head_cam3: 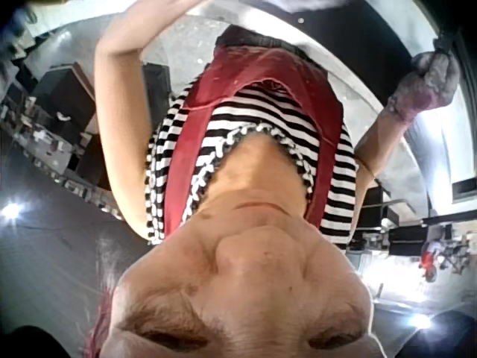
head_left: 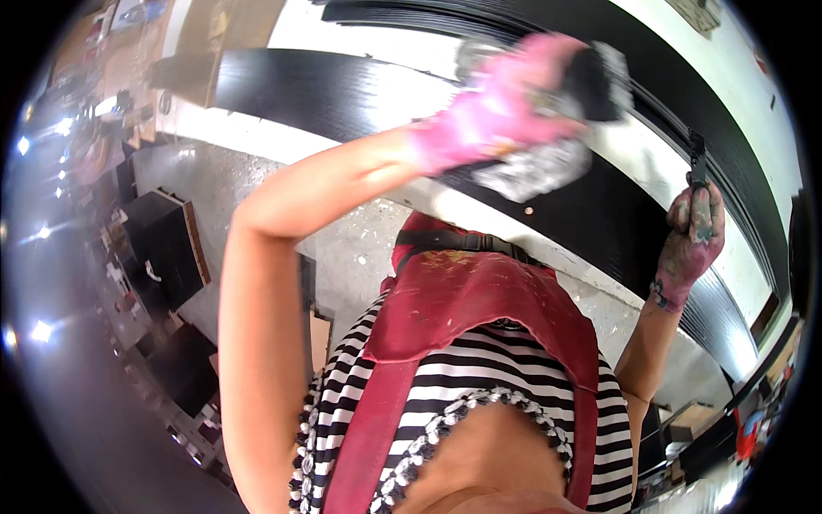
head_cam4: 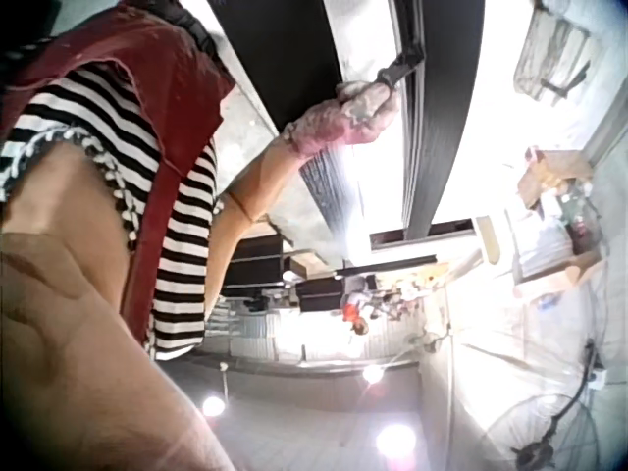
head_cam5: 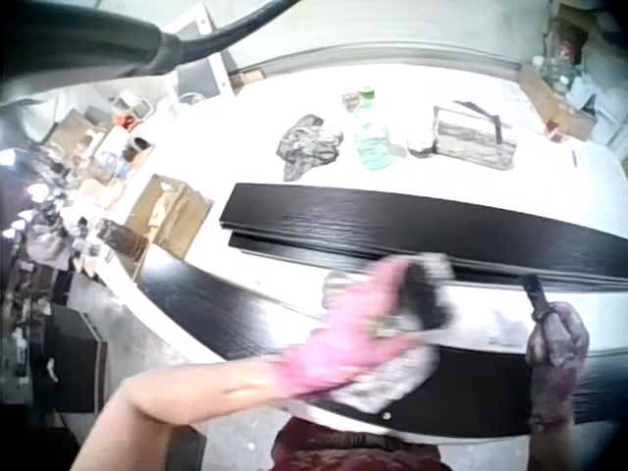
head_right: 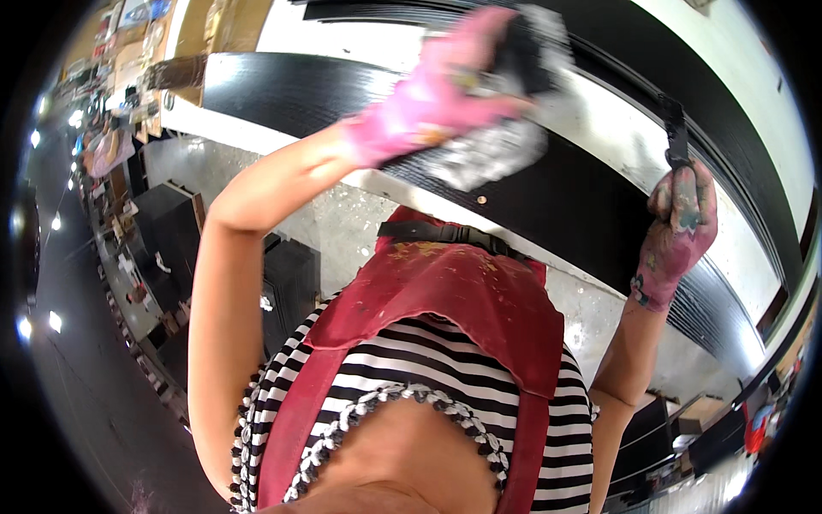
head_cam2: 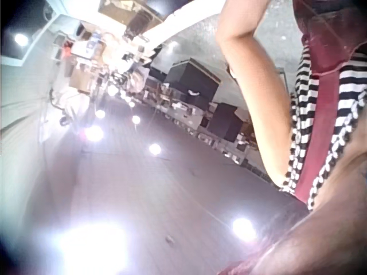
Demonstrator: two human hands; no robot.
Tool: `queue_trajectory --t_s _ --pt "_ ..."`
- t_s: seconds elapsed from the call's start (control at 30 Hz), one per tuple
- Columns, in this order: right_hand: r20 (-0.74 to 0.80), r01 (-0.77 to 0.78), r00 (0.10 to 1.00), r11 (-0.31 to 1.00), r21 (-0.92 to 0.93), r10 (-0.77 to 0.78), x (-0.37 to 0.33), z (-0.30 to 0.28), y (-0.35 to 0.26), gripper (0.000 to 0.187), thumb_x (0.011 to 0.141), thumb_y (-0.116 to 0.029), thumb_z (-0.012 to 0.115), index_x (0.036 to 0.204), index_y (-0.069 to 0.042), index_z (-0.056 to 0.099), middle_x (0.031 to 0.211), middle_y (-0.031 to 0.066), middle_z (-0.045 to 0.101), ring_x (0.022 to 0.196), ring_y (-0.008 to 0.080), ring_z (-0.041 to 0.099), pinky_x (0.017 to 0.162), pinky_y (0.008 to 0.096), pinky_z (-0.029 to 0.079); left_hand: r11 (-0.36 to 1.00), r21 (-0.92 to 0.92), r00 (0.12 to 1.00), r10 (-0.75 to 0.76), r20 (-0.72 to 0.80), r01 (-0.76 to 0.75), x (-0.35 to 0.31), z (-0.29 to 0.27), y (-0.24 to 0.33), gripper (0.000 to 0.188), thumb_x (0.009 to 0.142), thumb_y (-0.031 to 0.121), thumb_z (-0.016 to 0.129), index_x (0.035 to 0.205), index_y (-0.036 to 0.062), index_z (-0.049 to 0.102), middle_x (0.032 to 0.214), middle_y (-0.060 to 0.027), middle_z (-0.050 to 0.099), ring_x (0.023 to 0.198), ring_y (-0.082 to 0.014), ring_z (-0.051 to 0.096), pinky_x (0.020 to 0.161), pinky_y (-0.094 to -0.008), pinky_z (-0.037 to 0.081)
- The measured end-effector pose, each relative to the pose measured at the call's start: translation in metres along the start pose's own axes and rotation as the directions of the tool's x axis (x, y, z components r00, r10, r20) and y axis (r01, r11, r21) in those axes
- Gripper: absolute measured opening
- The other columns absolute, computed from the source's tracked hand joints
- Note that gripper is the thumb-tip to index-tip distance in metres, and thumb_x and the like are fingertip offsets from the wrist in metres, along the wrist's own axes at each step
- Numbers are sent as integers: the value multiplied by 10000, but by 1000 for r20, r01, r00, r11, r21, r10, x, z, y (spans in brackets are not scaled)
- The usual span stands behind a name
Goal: The person applies dark stain to a long, curved wooden panel using a brush and wipes the surface with a cloth. The person repeatedly applies stain and wipes the panel, working along its length.
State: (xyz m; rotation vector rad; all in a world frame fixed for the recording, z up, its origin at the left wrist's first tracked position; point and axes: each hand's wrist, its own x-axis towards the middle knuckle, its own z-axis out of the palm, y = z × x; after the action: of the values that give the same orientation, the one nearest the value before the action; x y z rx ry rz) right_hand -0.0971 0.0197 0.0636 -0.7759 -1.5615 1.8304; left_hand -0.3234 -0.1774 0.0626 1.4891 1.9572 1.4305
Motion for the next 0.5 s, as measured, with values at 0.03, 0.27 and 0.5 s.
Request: queue_trajectory --t_s 0.03,0.27,0.5 --pt "-48 -41 998 999 2 41 1 0 1 263 958 -95 565 1159 75 552 740 21 487 589 68 384 528 220 312 997 23 997 -77 -12 77 5 23 8 738 739 124 816 1356 -17 437 1199 -182 576 1068 -216 587 923 -330 487" --pt "-68 -15 998 999 -31 12 1 1 3 297 949 -92 580 1182 90 552 752 22 514 591 71 427 544 224 349 999 17 999 47 -20 -46 5 16 -4 814 694 165 848 1359 -39 424 1217 -169 564 1076 -237 589 936 -332 471" --pt "-29 -7 1000 996 -84 4 -1 3 -3 285 954 -179 598 1125 49 609 715 6 507 587 65 417 523 212 326 946 -116 952 -295 85 304 -17 -55 -11 716 777 -64 714 1381 43 344 1075 -26 506 1000 -106 503 920 -259 435"
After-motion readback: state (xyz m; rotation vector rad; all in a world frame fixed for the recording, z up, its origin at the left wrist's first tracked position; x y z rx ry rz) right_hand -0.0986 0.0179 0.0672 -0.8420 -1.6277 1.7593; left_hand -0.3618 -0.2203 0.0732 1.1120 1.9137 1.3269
